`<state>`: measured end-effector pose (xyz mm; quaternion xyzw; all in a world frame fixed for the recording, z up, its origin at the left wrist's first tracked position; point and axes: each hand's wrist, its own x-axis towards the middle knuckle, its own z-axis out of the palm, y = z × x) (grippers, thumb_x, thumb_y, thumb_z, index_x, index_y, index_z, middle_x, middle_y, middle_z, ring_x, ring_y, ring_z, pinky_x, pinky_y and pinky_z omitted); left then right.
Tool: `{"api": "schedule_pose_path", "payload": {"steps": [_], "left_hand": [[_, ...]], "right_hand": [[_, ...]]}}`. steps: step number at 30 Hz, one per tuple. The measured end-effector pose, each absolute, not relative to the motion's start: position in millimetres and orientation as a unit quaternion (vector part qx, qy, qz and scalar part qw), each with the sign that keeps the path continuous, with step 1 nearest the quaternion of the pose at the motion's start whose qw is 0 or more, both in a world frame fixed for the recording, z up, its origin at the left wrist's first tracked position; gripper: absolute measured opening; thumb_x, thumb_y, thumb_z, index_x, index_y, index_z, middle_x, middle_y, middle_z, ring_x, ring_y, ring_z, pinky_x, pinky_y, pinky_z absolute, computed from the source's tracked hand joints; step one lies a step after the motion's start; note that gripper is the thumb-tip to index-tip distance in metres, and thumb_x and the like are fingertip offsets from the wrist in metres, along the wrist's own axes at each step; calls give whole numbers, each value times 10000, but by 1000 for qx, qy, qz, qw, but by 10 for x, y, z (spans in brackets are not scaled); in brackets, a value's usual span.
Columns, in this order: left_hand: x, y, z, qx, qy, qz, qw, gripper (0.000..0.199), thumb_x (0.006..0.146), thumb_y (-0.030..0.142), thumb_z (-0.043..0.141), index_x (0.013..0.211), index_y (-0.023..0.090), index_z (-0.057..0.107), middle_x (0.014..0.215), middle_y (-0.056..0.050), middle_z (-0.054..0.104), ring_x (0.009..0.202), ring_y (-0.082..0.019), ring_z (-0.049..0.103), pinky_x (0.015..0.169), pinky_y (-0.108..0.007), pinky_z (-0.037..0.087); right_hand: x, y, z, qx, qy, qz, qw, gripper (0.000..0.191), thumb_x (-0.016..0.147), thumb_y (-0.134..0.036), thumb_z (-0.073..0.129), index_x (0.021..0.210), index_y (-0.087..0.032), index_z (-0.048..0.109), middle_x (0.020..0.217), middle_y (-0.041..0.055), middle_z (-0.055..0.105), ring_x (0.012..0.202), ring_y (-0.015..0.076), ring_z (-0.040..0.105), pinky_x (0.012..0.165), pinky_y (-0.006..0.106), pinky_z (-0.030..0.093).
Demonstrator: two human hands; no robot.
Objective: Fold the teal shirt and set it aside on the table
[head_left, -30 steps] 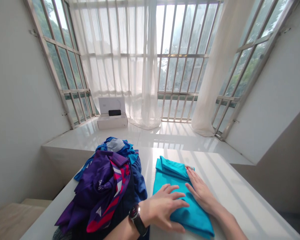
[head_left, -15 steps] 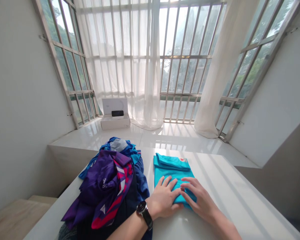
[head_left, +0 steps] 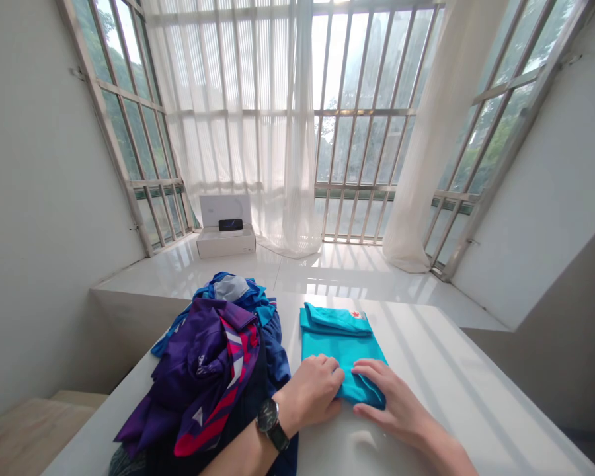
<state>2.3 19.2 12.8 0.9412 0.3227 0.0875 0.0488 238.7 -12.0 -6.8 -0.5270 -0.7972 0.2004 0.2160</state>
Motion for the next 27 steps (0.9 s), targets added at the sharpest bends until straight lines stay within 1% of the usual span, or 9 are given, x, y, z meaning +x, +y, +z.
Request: {"api": "schedule_pose_path", "payload": {"steps": [4,8,12,15,18,20,23,25,27], "left_hand": [[89,168,136,916,381,105,71,97,944,229,510,1015,199,569,994,-85,699,919,-259,664,768,-333,510],[96,204,159,891,429,116,99,149,1001,246,431,1075,204,553,946,-69,723,875,-251,701,731,-313,505],[58,215,181,891,425,120,108,186,1032,270,397,1099,219,563,960,-55,734,877,-242,712,723,-302,498],[25,194,187,902,400,120,107,218,999,430,522,1063,232,588,989,-46,731,904,-256,701,733,-310,503],[10,171,183,915,378,108,88,422,841,601,704,1006,226,604,1010,-53,718,916,-279,679,747,-333,513],[7,168,182,921,370,96,72,368,839,531,721,998,220,605,1024,-61,711,922,-277,666,749,-338,514],[-7,185,193,923,372,79,53,157,874,271,633,1016,213,600,1043,-75,707,936,-265,656,743,-335,508],[-34,208,207,920,382,68,50,181,848,171,584,1025,208,601,1043,-86,712,932,-265,659,739,-337,505],[-77,237,220,915,395,59,60,204,831,141,563,1018,208,610,1028,-90,722,918,-271,670,732,-342,499]], "right_hand": [[2342,-138,-56,-523,-806,187,205,513,762,-397,739,1246,-244,661,1365,114,630,1249,307,584,1077,434,485],[2367,-77,-120,-528,-810,155,202,379,807,-234,593,1174,-234,686,1292,104,676,1171,284,628,1029,426,510],[2466,-11,-203,-527,-813,136,209,436,732,-109,521,1102,-243,708,1239,76,707,1116,269,655,994,412,523],[2540,-4,-228,-528,-805,153,225,425,728,-119,522,1085,-236,720,1206,84,721,1090,272,672,966,399,538],[2610,-11,-239,-531,-792,174,246,398,755,-154,533,1089,-238,733,1179,89,737,1075,279,690,948,387,549],[2659,-10,-251,-532,-785,183,258,375,784,-184,541,1096,-248,738,1165,87,748,1057,281,701,934,383,557],[2725,1,-277,-537,-773,191,279,324,834,-263,555,1097,-252,743,1124,90,766,1010,292,715,896,394,572],[2754,9,-282,-544,-760,192,300,308,857,-323,558,1090,-252,745,1099,96,774,983,302,721,877,405,578],[2765,10,-266,-551,-748,193,317,299,868,-377,562,1072,-260,747,1075,99,780,953,306,727,861,405,581]]}}
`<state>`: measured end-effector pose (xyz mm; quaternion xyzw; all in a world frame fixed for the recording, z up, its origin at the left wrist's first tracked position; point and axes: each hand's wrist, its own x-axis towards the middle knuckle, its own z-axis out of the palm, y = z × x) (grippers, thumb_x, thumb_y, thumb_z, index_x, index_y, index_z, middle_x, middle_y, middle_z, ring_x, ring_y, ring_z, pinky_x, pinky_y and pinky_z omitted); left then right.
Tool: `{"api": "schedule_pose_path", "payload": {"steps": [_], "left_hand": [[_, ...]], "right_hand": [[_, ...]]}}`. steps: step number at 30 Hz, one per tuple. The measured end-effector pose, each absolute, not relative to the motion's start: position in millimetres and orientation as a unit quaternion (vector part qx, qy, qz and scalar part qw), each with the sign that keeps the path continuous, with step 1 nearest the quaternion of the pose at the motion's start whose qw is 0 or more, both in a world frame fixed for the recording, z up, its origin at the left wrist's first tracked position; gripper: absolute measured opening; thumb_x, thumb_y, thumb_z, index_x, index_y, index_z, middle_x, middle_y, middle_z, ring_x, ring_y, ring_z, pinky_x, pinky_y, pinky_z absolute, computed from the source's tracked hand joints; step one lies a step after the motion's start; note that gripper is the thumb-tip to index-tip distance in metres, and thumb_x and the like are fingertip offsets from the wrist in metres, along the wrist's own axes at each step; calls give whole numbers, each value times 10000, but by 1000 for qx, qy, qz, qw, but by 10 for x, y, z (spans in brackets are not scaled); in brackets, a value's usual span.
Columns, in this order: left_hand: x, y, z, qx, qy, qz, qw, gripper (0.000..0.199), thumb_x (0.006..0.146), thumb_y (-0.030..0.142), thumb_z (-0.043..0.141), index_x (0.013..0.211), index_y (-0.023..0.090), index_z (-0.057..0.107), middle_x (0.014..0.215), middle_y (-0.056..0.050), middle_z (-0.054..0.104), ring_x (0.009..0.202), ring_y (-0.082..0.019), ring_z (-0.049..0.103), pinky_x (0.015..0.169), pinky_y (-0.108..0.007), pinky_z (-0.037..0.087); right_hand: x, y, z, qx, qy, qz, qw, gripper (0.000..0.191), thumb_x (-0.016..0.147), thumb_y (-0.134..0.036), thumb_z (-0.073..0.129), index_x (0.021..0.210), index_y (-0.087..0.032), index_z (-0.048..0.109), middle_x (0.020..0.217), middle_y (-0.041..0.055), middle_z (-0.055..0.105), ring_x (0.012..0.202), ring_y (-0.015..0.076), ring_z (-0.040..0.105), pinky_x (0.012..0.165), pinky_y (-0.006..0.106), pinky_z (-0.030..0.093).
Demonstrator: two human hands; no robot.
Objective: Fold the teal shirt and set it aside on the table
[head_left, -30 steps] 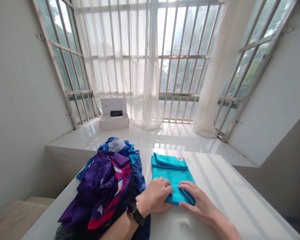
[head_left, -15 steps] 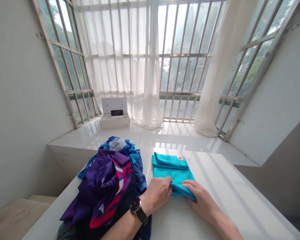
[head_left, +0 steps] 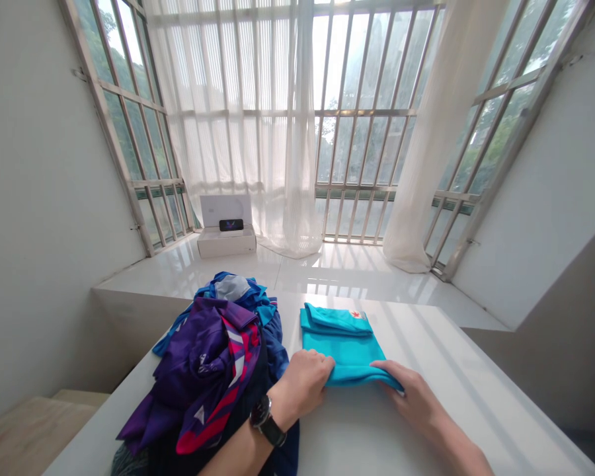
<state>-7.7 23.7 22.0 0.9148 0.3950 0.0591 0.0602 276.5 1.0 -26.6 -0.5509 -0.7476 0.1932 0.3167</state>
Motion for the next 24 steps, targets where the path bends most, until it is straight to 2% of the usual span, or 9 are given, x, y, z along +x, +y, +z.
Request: {"api": "schedule_pose_path", "payload": {"steps": [4,7,10,13,18,24], "left_hand": [[-192,321,227,895,427,76,106,178,841,181,561,993,233,639,968,-75,737,877,-279,688,710,-334,473],[-270,400,231,878,442,104,154,178,844,201,568,984,251,666,939,-64,740,858,-270,689,696,-314,444],[-317,469,233,865,431,139,217,164,866,217,561,969,252,683,934,-48,744,858,-243,681,685,-285,418],[-332,512,206,855,416,168,259,120,884,237,565,918,237,680,891,-29,731,817,-207,656,661,-263,390],[-319,555,108,844,424,192,266,98,876,252,592,798,211,634,776,0,662,725,-167,581,626,-255,334],[-290,576,94,821,449,223,272,187,906,287,561,767,192,642,750,-5,654,712,-166,587,618,-247,344]], "right_hand": [[2755,-9,-182,-552,-740,194,331,300,884,-459,563,1016,-254,738,1001,93,781,872,285,720,808,368,574],[2758,-22,-135,-554,-739,189,334,313,904,-482,542,971,-231,717,862,58,755,746,236,673,718,320,551],[2777,-22,-130,-563,-733,181,337,317,911,-498,528,946,-231,696,745,16,704,659,201,609,656,296,519],[2779,-14,-138,-577,-720,180,341,327,898,-518,530,944,-237,690,723,3,691,643,199,587,641,301,505],[2731,5,-139,-583,-697,215,357,385,885,-574,532,950,-227,688,806,32,738,716,224,622,698,326,503],[2689,17,-163,-614,-664,226,362,452,873,-643,522,884,-225,692,645,-11,620,597,177,490,590,302,427]]}}
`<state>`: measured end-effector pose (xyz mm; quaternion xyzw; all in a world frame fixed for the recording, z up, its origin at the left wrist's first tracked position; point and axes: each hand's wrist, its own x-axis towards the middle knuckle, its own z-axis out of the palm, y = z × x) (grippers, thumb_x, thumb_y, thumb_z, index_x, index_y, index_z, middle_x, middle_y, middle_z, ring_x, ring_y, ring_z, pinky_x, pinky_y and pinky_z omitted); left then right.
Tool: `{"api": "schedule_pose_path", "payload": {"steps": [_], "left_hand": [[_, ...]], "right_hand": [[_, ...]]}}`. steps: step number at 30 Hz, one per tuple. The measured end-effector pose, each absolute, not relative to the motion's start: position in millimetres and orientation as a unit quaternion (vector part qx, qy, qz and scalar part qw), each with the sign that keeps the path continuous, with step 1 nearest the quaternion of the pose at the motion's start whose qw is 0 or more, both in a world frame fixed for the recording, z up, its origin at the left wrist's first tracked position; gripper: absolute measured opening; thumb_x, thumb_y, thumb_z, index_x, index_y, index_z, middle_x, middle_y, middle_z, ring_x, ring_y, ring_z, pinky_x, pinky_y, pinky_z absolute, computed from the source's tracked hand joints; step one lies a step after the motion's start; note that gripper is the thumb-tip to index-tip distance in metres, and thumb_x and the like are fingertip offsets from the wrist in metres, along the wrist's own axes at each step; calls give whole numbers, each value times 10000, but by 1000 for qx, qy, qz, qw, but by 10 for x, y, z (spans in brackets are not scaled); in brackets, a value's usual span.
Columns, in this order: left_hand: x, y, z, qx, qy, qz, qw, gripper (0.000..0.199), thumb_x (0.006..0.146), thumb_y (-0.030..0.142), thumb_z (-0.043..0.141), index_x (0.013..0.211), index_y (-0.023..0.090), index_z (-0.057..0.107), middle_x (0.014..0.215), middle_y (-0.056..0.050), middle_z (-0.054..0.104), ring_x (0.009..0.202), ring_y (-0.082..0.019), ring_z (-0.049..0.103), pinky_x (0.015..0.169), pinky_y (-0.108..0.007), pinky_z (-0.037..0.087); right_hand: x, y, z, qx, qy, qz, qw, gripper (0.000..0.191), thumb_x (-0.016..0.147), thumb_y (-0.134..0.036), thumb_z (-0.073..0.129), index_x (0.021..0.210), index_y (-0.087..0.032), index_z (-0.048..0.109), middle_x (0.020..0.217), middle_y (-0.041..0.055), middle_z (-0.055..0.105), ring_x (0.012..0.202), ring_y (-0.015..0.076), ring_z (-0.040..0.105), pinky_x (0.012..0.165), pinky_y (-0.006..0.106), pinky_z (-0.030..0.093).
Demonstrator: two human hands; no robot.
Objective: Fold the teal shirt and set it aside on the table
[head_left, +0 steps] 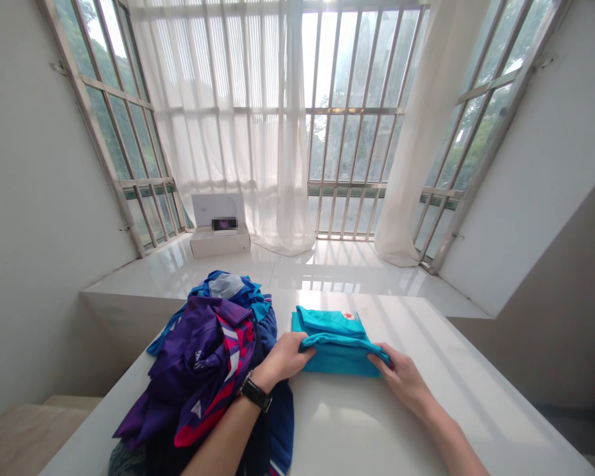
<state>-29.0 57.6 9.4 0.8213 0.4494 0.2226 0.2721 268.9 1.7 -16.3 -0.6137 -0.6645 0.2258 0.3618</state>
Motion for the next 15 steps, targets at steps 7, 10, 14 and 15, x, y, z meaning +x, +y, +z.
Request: {"api": "schedule_pose_path", "payload": {"steps": [7,10,14,15], "left_hand": [[-309,566,111,800,533,162,223,246,887,380,602,744,191,669,773,-42,703,746,-206,655,632,-263,378],[-328,573,105,795,552,139,207,274,888,402,600,737,187,676,784,-61,714,741,-216,671,609,-271,364],[-333,561,136,793,561,136,196,287,897,406,590,736,186,680,803,-78,726,758,-231,688,602,-277,364],[-332,554,150,791,564,134,197,282,897,403,591,742,187,683,808,-79,730,766,-235,693,603,-275,371]], "right_hand": [[2605,79,-186,-638,-632,214,383,508,841,-722,523,821,-235,669,702,7,663,666,207,572,641,311,449],[2588,153,-238,-677,-618,166,363,551,834,-763,469,631,-253,517,596,-9,569,606,196,528,610,312,411],[2606,218,-284,-707,-608,146,329,572,835,-776,432,587,-261,453,569,-6,541,596,204,539,601,313,386],[2608,222,-286,-712,-606,146,325,572,833,-777,435,587,-261,464,571,0,552,599,210,552,596,313,383]]}}
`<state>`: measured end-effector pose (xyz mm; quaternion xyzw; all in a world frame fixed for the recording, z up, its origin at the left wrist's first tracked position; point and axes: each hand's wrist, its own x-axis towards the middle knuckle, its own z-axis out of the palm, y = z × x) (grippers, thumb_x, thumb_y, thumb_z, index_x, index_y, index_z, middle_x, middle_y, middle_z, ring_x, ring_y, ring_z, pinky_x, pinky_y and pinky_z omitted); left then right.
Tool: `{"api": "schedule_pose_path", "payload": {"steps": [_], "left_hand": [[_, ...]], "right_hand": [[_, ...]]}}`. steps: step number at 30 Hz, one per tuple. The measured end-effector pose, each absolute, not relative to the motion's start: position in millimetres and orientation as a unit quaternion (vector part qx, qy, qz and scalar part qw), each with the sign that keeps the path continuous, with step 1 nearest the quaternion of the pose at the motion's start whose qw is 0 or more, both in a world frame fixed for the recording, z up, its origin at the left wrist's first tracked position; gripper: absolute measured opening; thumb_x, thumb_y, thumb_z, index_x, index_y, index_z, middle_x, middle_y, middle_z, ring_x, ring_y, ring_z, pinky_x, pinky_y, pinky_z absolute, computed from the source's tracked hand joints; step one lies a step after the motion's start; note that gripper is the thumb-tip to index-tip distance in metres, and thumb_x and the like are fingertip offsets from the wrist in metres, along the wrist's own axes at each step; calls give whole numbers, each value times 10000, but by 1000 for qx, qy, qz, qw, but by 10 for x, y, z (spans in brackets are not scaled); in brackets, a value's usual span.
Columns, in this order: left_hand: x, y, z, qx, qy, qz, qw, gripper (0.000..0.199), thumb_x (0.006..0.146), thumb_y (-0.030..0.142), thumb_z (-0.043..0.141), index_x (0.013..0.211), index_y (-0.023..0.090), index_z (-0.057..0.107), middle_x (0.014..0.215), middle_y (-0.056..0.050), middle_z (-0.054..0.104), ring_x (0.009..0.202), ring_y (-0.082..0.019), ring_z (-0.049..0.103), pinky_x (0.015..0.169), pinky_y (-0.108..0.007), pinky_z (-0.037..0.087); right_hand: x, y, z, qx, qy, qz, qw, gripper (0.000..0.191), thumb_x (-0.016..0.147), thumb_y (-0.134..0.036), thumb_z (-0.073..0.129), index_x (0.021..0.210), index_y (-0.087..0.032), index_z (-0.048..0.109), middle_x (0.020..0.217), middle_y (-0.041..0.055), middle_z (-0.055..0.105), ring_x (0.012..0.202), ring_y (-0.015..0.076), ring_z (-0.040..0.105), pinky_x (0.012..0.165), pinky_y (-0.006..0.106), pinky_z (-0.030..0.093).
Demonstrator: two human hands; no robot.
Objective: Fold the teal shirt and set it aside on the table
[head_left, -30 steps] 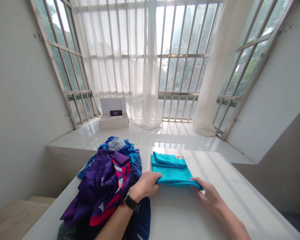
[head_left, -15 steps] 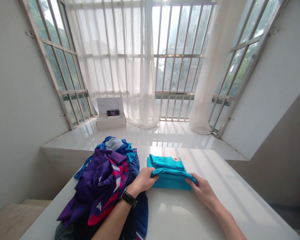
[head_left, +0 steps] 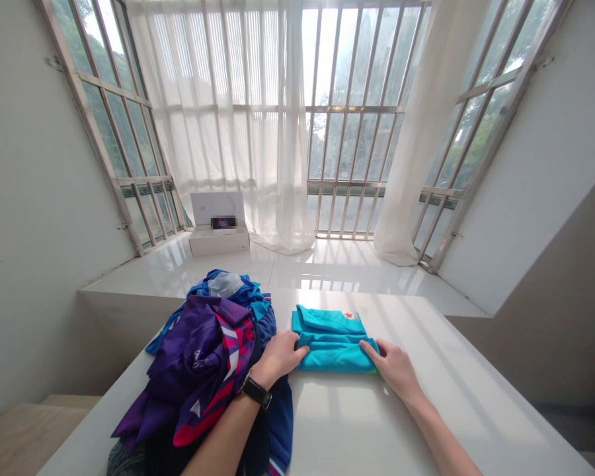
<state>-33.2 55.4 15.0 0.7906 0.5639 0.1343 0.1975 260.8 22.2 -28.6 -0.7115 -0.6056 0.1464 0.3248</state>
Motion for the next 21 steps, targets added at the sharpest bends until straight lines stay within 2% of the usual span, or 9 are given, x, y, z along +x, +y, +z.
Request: {"api": "schedule_pose_path", "payload": {"steps": [9,12,14,16,18,21], "left_hand": [[-342,566,168,774,584,110,219,299,926,385,556,786,174,715,723,-80,737,737,-236,713,600,-260,416],[-350,580,160,774,584,100,222,392,969,395,487,734,173,708,648,-75,719,694,-220,710,608,-253,433],[-349,578,162,774,588,98,215,433,989,387,450,712,171,702,673,-89,729,711,-222,715,628,-255,445],[-345,573,158,771,596,99,200,430,993,375,442,720,168,701,742,-112,745,758,-240,723,647,-268,449],[-342,571,144,769,604,102,185,392,983,372,467,738,170,696,802,-124,752,800,-258,725,658,-281,445],[-344,575,119,767,609,107,171,288,954,368,530,789,184,677,850,-104,751,827,-256,722,657,-278,430]], "right_hand": [[2599,323,-233,-767,-590,112,227,582,876,-724,386,537,-258,466,660,66,671,692,252,647,548,302,341],[2676,449,-230,-747,-611,144,219,586,830,-720,467,473,-255,481,564,52,641,607,234,639,528,301,346],[2724,502,-241,-737,-620,157,219,599,801,-728,503,432,-258,460,476,37,588,532,222,611,512,304,343],[2753,504,-261,-734,-620,146,235,612,808,-741,480,429,-262,434,469,42,577,534,229,605,520,313,351],[2767,462,-281,-733,-617,126,258,578,825,-742,457,503,-262,481,543,48,622,601,242,627,556,319,385],[2772,388,-296,-705,-624,105,319,450,817,-700,534,740,-261,596,686,32,672,663,234,638,621,326,456]]}}
